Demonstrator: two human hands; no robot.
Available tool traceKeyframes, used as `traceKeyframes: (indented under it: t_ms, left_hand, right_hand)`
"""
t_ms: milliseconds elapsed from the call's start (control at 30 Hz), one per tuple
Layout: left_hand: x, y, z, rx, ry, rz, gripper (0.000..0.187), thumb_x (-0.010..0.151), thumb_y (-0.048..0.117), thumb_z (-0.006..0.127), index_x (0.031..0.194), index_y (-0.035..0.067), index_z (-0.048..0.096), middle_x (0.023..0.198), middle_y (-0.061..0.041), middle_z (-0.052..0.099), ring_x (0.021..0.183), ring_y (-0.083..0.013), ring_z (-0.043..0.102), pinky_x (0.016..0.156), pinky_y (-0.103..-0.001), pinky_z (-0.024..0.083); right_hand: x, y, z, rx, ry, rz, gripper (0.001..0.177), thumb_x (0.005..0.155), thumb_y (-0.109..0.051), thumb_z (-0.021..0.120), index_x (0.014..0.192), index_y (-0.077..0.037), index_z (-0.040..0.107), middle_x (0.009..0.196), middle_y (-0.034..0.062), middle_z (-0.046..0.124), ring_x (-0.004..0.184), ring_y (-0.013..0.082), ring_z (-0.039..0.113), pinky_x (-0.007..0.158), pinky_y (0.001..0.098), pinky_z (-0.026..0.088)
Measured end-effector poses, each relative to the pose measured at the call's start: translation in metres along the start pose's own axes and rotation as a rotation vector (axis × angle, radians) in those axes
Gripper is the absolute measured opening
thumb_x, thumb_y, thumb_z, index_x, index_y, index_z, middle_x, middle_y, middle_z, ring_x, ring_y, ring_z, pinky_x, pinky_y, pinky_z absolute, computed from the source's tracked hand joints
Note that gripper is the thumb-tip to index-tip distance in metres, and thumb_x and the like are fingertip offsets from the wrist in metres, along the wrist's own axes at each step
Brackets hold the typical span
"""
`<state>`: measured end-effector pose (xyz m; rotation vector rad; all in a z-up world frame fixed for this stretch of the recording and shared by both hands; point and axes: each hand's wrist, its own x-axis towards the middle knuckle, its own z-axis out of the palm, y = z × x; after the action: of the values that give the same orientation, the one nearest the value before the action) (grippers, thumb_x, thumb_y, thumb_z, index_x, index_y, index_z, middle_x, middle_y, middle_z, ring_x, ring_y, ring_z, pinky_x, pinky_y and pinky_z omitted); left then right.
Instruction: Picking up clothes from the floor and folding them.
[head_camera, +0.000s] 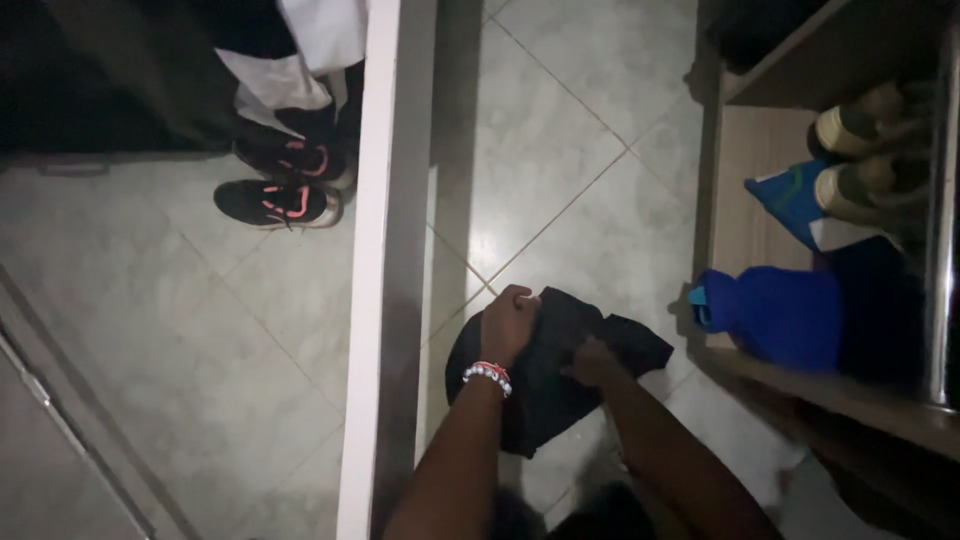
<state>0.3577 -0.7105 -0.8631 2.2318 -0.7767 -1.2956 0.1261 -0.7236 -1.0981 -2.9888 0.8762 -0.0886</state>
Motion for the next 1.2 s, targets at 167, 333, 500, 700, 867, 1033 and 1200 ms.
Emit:
traceKeyframes:
  t_ms: [167,333,500,700,867,1033,1200]
  left_hand:
    - [-0.034,0.006,-0.018,0.05,-0.004,0.071,0.041,0.097,0.051,0.059,0.117,0.016,0.07,0.115,-0.017,0.074,0.118,-0.0388,0.067,0.101,-0.05,0.054]
    - [-0.089,0.037,-0.037,0.07,-0.042,0.137,0.036,0.093,0.039,0.069,0.122,0.016,0.068,0.121,-0.016,0.071,0.125,-0.0382,0.062,0.106,-0.05,0.05]
    - [-0.175,0.119,-0.091,0.12,-0.142,0.506,0.068,0.082,0.019,0.079,0.145,0.015,0.054,0.137,-0.018,0.062,0.136,-0.0358,0.053,0.118,-0.046,0.04]
    - [-0.304,0.266,-0.198,0.091,-0.029,0.63,0.058,0.075,0.017,0.083,0.13,0.015,0.063,0.129,-0.011,0.066,0.131,-0.0313,0.058,0.113,-0.045,0.044]
    - [-0.381,0.347,-0.277,0.356,0.049,0.837,0.05,0.071,0.031,0.089,0.114,0.011,0.073,0.122,-0.007,0.073,0.132,-0.0267,0.058,0.116,-0.042,0.039]
    - [-0.449,0.433,-0.337,0.082,-0.051,0.659,0.04,0.073,0.022,0.082,0.112,0.019,0.071,0.107,-0.009,0.072,0.106,-0.0347,0.066,0.088,-0.046,0.051]
    - [-0.542,0.491,-0.378,-0.166,-0.036,0.8,0.022,0.067,0.019,0.081,0.086,0.021,0.069,0.074,-0.002,0.065,0.074,-0.021,0.063,0.065,-0.033,0.048]
  right_hand:
    - [-0.038,0.03,0.097,0.103,0.008,0.032,0.013,0.077,-0.041,0.075,0.082,-0.029,0.074,0.093,-0.0037,0.069,0.102,0.0226,0.064,0.087,0.0481,0.057]
    - [0.053,0.034,-0.178,1.528,-0.332,0.893,0.019,0.074,-0.034,0.077,0.075,-0.015,0.079,0.08,0.0065,0.077,0.086,0.0285,0.076,0.083,0.0417,0.062]
    - [0.097,0.025,-0.391,1.105,-0.303,0.579,0.017,0.074,-0.019,0.087,0.088,-0.027,0.083,0.082,-0.0032,0.072,0.082,0.0137,0.07,0.08,0.0305,0.055]
    - [0.125,0.018,-0.638,1.473,-0.139,0.519,0.044,0.068,-0.001,0.092,0.103,-0.011,0.069,0.079,0.0005,0.068,0.065,0.009,0.064,0.064,0.0245,0.051]
    - [0.117,0.009,-0.841,1.364,-0.145,0.416,0.048,0.074,0.001,0.086,0.117,-0.007,0.066,0.074,0.0036,0.067,0.064,0.0105,0.061,0.062,0.024,0.048]
    - [0.112,-0.003,-0.979,1.05,-0.06,0.423,0.048,0.07,-0.015,0.095,0.113,-0.009,0.076,0.087,0.0116,0.074,0.078,0.0225,0.064,0.071,0.0358,0.049]
    - [0.098,-0.014,-1.069,1.024,0.168,0.541,0.039,0.065,-0.007,0.097,0.1,-0.003,0.08,0.097,0.0179,0.077,0.092,0.0274,0.068,0.079,0.0426,0.056]
